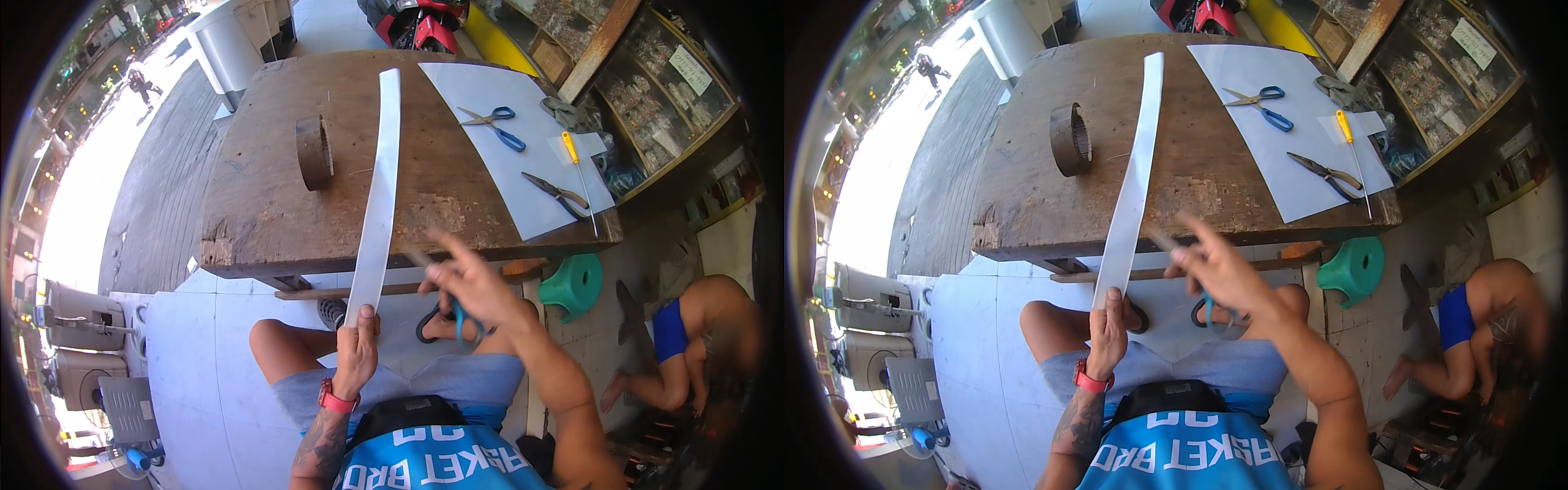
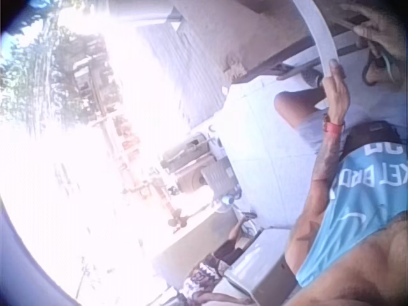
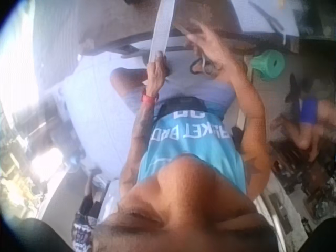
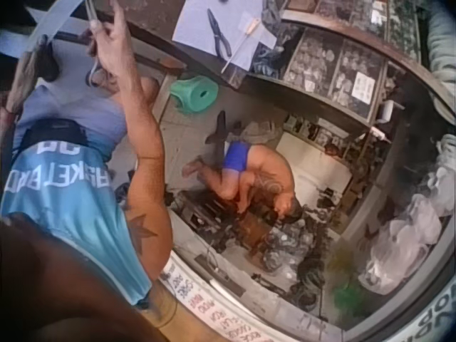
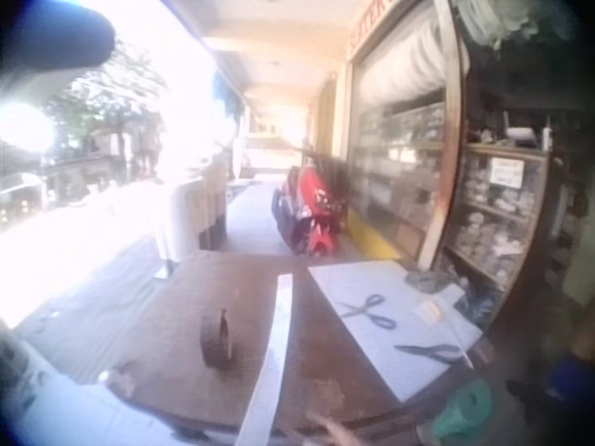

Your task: The person uses a utility knife to score and cut a long strip of white material on a wooden workbench, then switches to scissors to trim the strip. The person wraps the cut strip around a cylindrical metal object with radial fins to check fit.

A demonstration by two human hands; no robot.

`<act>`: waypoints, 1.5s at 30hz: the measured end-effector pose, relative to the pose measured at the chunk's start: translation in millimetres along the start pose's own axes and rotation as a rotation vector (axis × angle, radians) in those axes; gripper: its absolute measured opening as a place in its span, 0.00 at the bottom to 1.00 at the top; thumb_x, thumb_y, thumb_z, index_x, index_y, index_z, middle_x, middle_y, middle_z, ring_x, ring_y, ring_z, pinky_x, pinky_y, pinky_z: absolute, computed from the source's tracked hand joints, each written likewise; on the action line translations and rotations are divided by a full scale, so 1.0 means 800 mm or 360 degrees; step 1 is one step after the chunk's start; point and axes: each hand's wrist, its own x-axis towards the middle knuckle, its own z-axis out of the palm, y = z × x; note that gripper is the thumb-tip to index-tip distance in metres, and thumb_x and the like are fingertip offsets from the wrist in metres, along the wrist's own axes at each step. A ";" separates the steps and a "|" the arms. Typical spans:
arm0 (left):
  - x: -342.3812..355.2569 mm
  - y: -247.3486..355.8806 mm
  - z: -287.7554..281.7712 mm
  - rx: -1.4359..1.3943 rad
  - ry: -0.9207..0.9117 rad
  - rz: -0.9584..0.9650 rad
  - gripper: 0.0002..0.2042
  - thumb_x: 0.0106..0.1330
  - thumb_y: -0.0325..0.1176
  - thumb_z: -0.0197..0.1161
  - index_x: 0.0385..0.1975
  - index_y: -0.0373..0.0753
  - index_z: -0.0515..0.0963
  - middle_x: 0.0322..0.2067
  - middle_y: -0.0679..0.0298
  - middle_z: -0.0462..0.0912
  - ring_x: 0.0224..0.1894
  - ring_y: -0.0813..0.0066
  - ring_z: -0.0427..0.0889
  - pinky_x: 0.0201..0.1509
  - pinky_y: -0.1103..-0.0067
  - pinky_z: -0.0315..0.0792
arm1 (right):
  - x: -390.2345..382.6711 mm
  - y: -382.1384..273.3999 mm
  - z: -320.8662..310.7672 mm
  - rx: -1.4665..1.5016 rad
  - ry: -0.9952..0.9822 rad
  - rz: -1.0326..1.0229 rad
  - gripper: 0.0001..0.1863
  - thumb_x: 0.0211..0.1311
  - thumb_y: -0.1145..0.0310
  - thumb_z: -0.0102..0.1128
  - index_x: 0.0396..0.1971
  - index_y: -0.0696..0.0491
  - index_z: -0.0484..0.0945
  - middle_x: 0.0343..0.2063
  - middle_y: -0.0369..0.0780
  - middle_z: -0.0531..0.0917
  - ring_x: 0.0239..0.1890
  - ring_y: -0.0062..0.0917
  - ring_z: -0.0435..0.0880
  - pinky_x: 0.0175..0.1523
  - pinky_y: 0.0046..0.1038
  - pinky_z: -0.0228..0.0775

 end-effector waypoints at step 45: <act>0.030 0.289 -0.182 0.2332 -0.0470 0.1203 0.25 0.67 0.28 0.75 0.66 0.46 0.83 0.52 0.63 0.90 0.54 0.63 0.87 0.53 0.67 0.84 | 0.061 -0.166 0.076 -0.1973 -0.0513 -0.0503 0.27 0.81 0.62 0.55 0.76 0.43 0.75 0.42 0.53 0.91 0.43 0.44 0.92 0.47 0.42 0.85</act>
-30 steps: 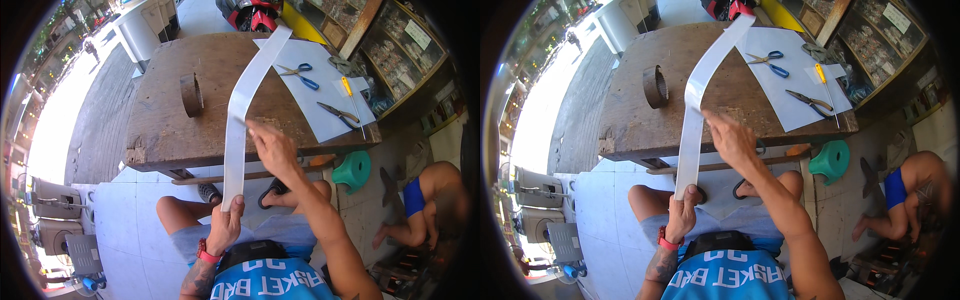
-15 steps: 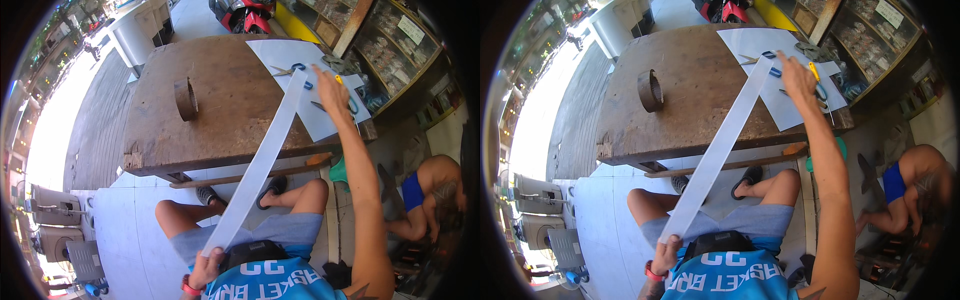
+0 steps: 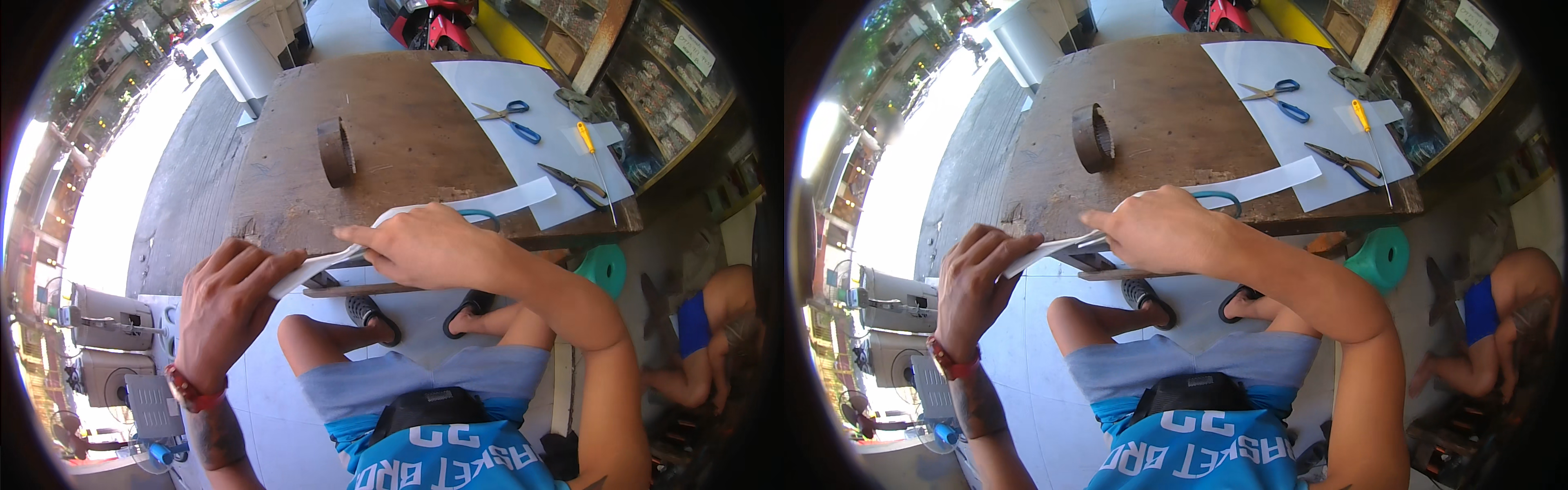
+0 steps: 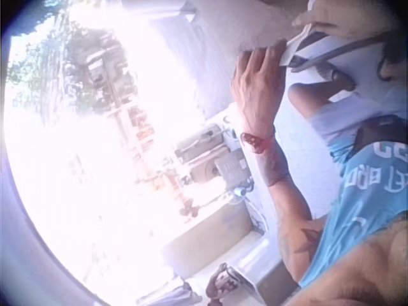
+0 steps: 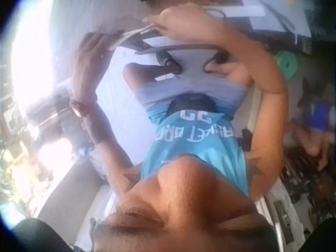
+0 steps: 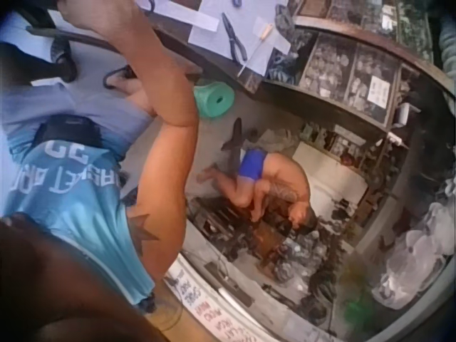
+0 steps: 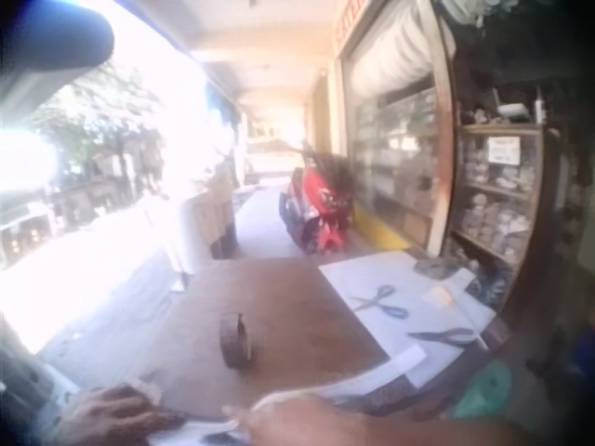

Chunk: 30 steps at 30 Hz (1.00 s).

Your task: The person uses a utility knife to score and cut a long strip of white material on a wooden workbench, then switches to scissors to trim the strip. The person wraps the cut strip around a cylindrical metal object with radial fins to check fit.

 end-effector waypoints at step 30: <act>0.025 0.100 0.188 -0.1608 0.0255 -0.0933 0.15 0.87 0.40 0.55 0.46 0.32 0.79 0.28 0.42 0.82 0.32 0.41 0.85 0.37 0.62 0.76 | 0.017 0.122 0.039 -0.0239 0.0945 0.0659 0.24 0.84 0.62 0.53 0.73 0.27 0.79 0.40 0.40 0.90 0.42 0.42 0.91 0.44 0.44 0.84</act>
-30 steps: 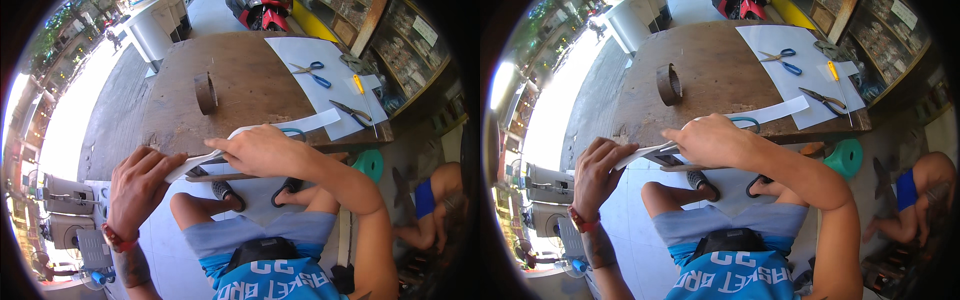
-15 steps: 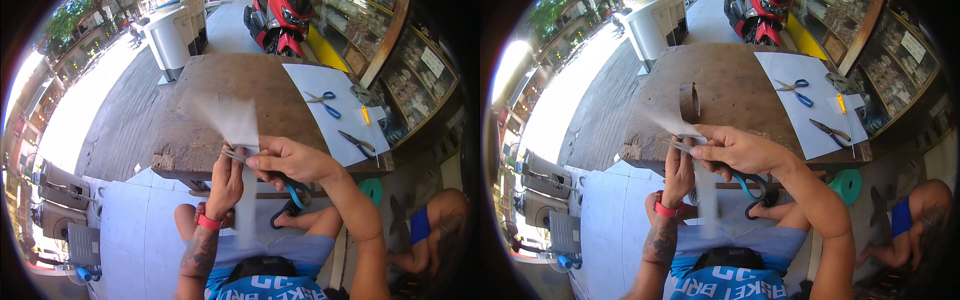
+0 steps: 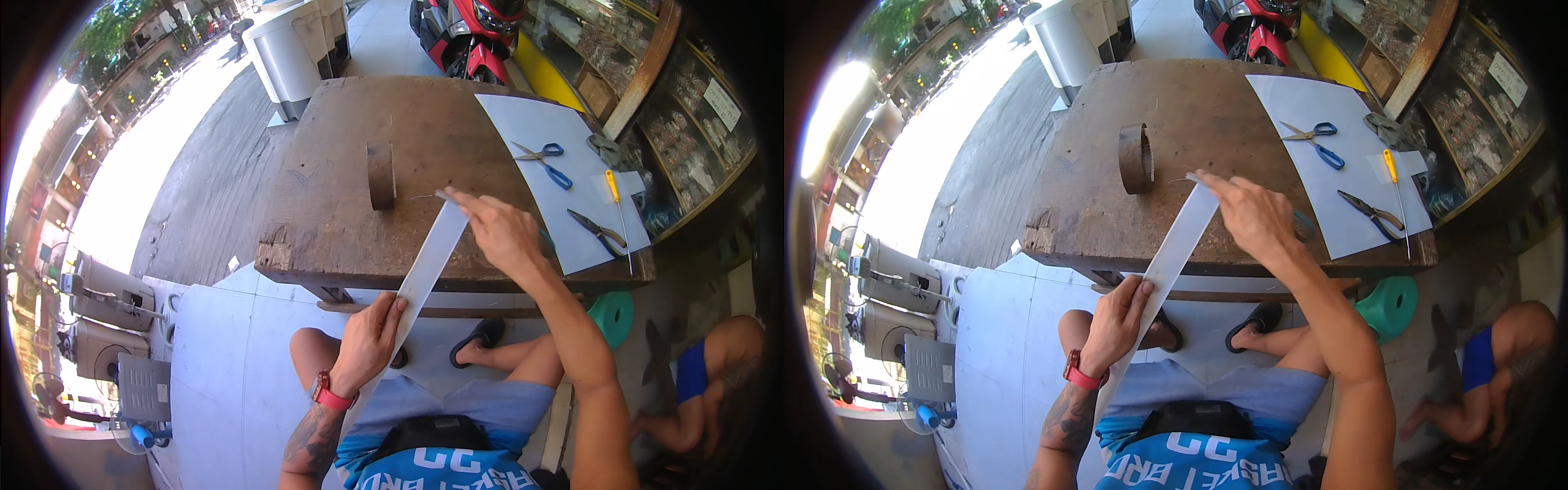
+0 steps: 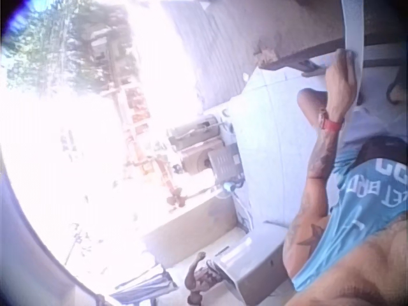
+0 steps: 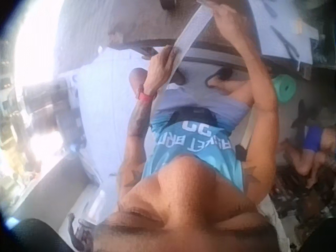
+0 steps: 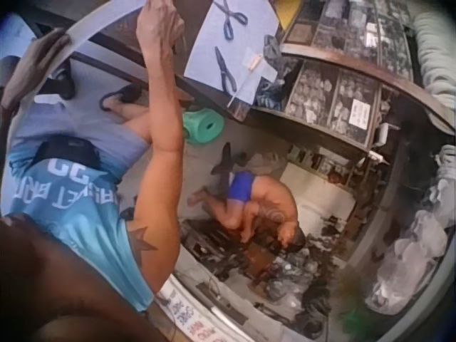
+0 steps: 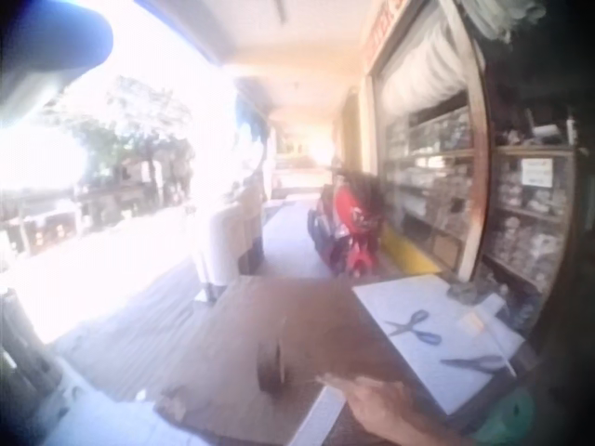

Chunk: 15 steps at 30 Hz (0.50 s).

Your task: The person uses a utility knife to score and cut a long strip of white material on a wooden workbench, then switches to scissors to trim the strip. The person wraps the cut strip around a cylindrical metal object with radial fins to check fit.

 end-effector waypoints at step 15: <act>0.043 -0.067 0.036 -0.0622 0.0461 -0.0267 0.20 0.89 0.44 0.53 0.40 0.32 0.78 0.26 0.70 0.74 0.32 0.85 0.68 0.35 0.78 0.66 | -0.023 0.184 0.043 -0.0022 0.0182 0.0138 0.15 0.79 0.58 0.64 0.55 0.48 0.90 0.43 0.45 0.86 0.52 0.43 0.84 0.57 0.42 0.75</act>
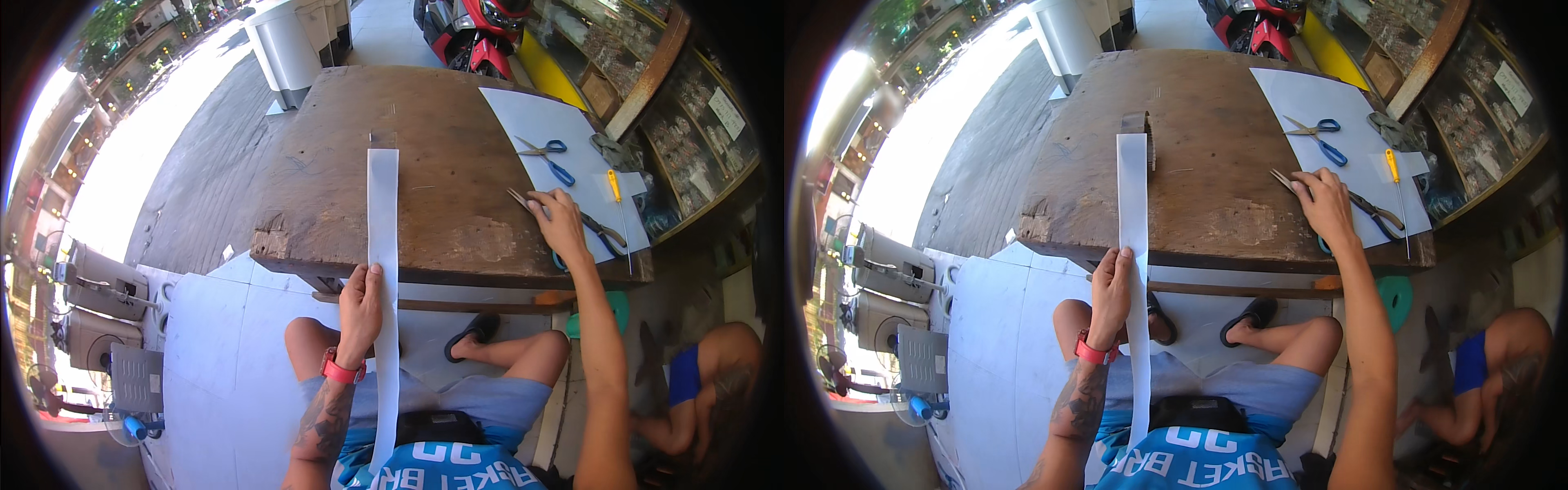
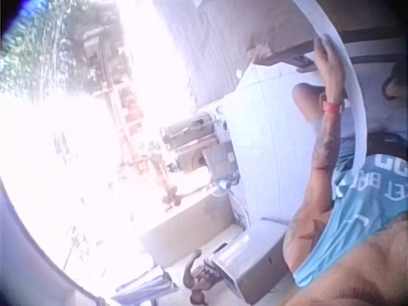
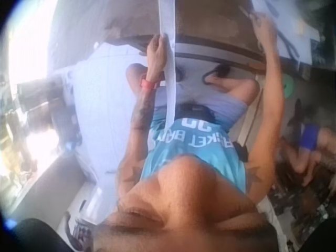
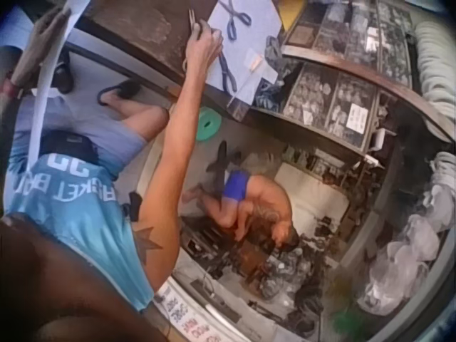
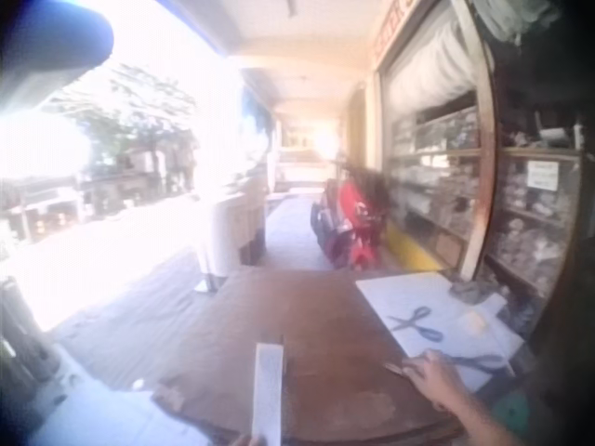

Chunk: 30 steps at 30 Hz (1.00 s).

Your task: The person uses a utility knife to score and cut a long strip of white material on a wooden workbench, then switches to scissors to trim the strip. The person wraps the cut strip around a cylindrical metal object with radial fins to check fit.

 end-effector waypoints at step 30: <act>0.110 0.078 -0.100 -0.0077 0.0110 0.0244 0.20 0.87 0.41 0.56 0.67 0.34 0.73 0.42 0.59 0.87 0.37 0.74 0.91 0.34 0.78 0.83 | -0.005 0.159 -0.073 0.0108 0.0006 0.0110 0.20 0.76 0.61 0.68 0.62 0.52 0.85 0.55 0.50 0.84 0.62 0.46 0.83 0.68 0.40 0.74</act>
